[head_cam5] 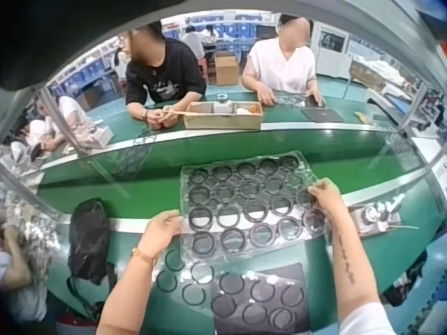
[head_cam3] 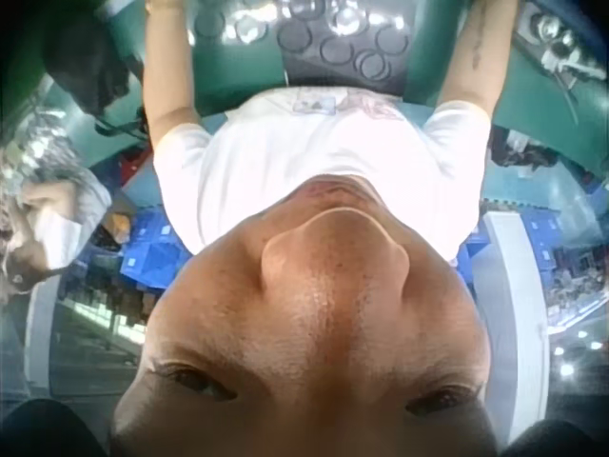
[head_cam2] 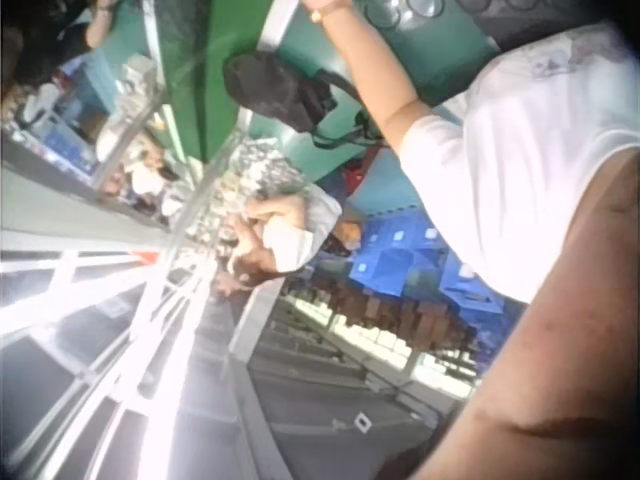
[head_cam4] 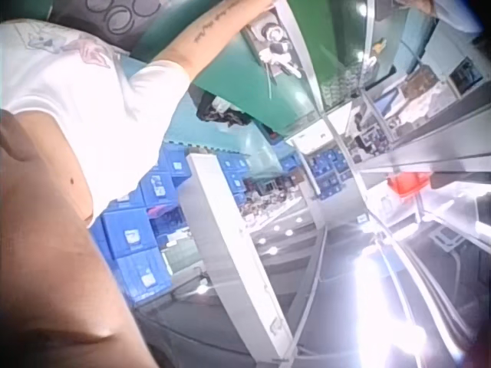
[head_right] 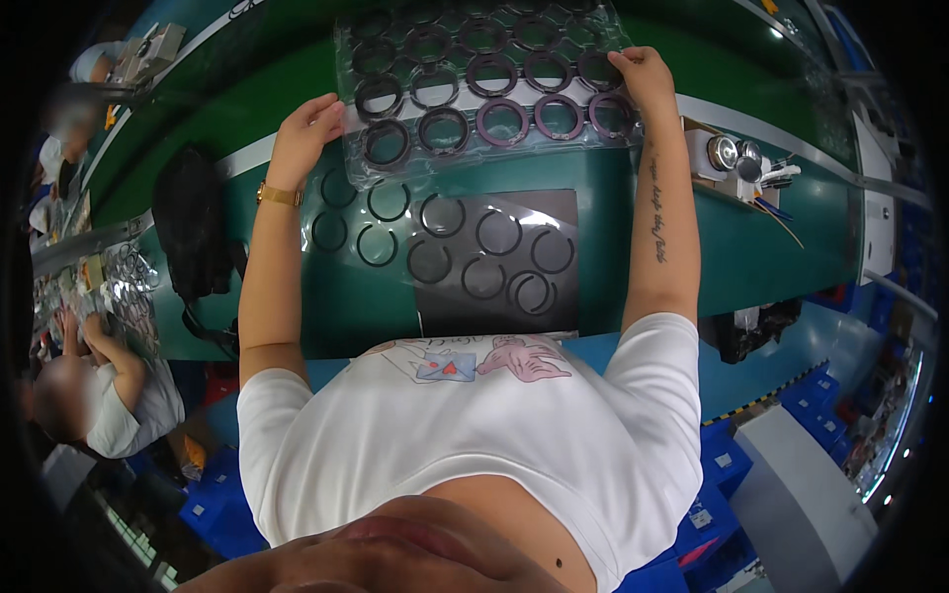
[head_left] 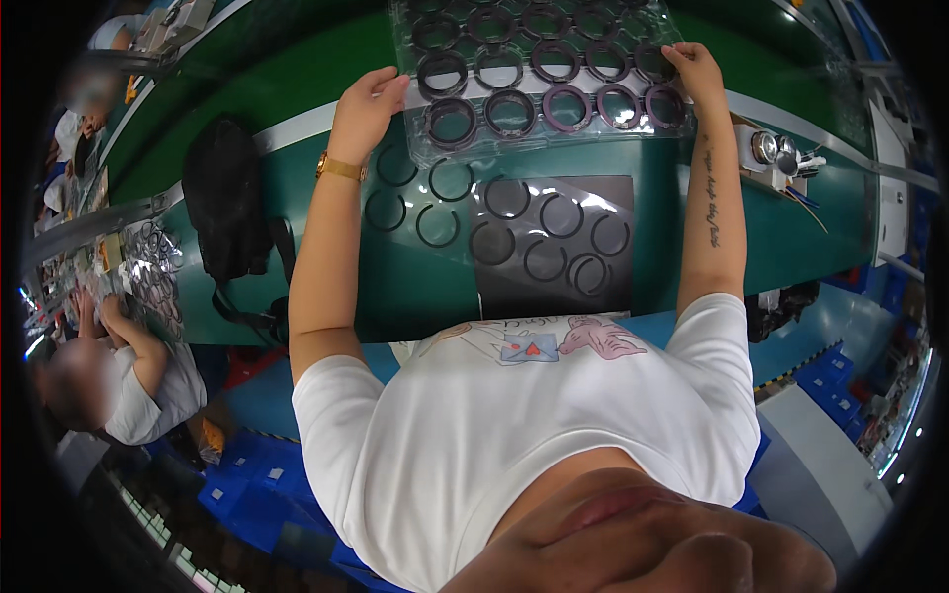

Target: Inspecting and placing plastic or rubber rings on a template at a workbench.

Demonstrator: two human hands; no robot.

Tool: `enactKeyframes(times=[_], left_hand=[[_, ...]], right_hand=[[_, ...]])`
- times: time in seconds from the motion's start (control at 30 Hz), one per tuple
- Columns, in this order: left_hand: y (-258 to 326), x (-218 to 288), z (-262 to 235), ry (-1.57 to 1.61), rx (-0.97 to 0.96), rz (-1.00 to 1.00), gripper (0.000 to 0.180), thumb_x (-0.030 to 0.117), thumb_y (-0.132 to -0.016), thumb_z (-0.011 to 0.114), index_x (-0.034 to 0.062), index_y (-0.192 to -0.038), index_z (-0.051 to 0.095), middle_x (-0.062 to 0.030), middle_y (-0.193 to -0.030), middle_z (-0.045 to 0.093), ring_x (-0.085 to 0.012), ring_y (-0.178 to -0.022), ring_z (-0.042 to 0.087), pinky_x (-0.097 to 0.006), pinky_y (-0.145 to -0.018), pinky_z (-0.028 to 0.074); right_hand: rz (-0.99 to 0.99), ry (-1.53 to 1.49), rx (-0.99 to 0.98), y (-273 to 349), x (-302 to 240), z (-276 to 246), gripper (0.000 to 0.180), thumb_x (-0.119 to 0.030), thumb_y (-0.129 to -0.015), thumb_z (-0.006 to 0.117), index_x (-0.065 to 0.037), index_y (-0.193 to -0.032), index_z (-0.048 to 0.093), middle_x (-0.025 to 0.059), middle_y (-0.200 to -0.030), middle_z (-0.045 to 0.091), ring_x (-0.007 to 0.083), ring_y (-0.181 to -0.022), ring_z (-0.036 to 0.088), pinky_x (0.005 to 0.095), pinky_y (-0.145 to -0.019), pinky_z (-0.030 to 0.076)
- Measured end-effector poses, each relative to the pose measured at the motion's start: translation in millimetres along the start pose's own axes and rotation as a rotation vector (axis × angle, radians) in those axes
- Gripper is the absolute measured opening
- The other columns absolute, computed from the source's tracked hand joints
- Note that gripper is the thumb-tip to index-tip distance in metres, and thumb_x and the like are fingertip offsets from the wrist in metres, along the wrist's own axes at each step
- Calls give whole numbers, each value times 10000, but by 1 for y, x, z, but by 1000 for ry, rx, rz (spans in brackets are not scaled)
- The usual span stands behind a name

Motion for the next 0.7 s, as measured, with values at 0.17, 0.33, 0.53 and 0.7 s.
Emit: enactKeyframes(times=[0.17, 0.33, 0.53, 0.7], left_hand=[[-42, 6, -1, 183, 24, 14, 404, 159, -840, 656, -67, -1166, 576, -107, -999, 651, -148, -879, 621, -248, -781, 503], [-105, 1, 4, 150, 120, 108, 355, 75, -832, 615, -43, -1166, 590, -104, -1046, 654, -157, -921, 622, -267, -835, 488], [-109, -10, 2, -616, 264, 371, 371, 175, -839, 637, 71, -1194, 608, -110, -1140, 625, -201, -1019, 606, -296, -877, 464], [-47, -7, -22, -306, 188, 258, 336, 243, -853, 640, 100, -1157, 636, -76, -1123, 627, -167, -975, 607, -279, -844, 466]], right_hand=[[75, -322, -3, -14, -9, 5, 350, -181, -760, 734, 42, -1015, 645, 91, -927, 667, 162, -847, 610, 259, -757, 463], [101, -481, 29, -50, -19, 30, 339, -165, -772, 731, 15, -1045, 644, -3, -822, 624, 73, -692, 498, 212, -637, 389], [-157, 220, 291, -64, -19, 44, 424, -272, -807, 652, -7, -1135, 611, 177, -1079, 631, 327, -1026, 582, 394, -894, 443], [-338, 49, 272, -17, -48, 32, 369, -307, -848, 613, -69, -1128, 634, 169, -1127, 607, 318, -1035, 561, 402, -909, 429]])
Point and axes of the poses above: each hand's wrist, its own y-axis away from the middle knuckle, its own z-axis out of the palm, x = y × z, the point moved 1 cm from there along -y, towards the middle knuckle
